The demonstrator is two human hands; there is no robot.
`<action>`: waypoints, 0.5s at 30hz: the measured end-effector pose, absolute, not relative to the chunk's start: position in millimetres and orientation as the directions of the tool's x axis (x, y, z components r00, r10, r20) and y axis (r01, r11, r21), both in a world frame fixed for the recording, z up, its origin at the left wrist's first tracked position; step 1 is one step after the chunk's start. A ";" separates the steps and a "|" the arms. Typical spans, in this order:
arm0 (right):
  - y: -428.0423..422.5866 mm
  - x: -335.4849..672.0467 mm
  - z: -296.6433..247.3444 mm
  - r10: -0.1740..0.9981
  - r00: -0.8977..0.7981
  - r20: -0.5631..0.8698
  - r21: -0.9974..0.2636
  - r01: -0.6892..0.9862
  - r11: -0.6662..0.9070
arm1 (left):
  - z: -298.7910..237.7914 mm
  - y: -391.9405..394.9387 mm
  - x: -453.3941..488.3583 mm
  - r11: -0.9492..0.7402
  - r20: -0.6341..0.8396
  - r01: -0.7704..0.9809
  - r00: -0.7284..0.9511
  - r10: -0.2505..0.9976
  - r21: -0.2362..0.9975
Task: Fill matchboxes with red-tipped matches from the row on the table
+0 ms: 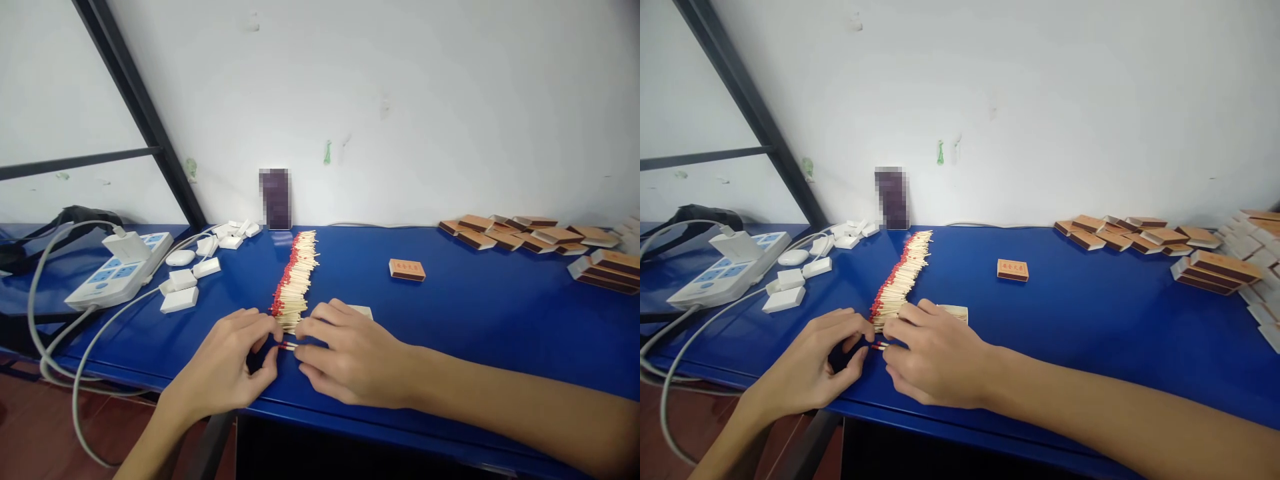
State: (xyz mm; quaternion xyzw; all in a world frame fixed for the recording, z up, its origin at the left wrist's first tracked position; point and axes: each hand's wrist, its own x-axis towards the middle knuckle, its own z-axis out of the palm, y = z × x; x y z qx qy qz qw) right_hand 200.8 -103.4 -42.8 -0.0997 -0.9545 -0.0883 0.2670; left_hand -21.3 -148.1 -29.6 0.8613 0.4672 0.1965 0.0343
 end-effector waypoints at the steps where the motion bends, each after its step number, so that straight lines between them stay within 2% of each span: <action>1: -104.0 202.9 -43.6 0.143 -0.843 0.518 0.115 0.234 0.965 | -29.8 -147.9 -21.1 -0.555 0.313 0.799 0.479 0.820 0.232; 9: -106.7 207.8 -44.2 0.201 -0.853 0.482 0.080 0.272 0.959 | -31.1 -144.9 -20.0 -0.476 0.354 0.851 0.384 0.853 0.222; 15: -107.0 207.2 -46.0 0.208 -0.860 0.467 0.084 0.277 0.957 | -32.4 -143.9 -19.4 -0.509 0.357 0.827 0.412 0.838 0.239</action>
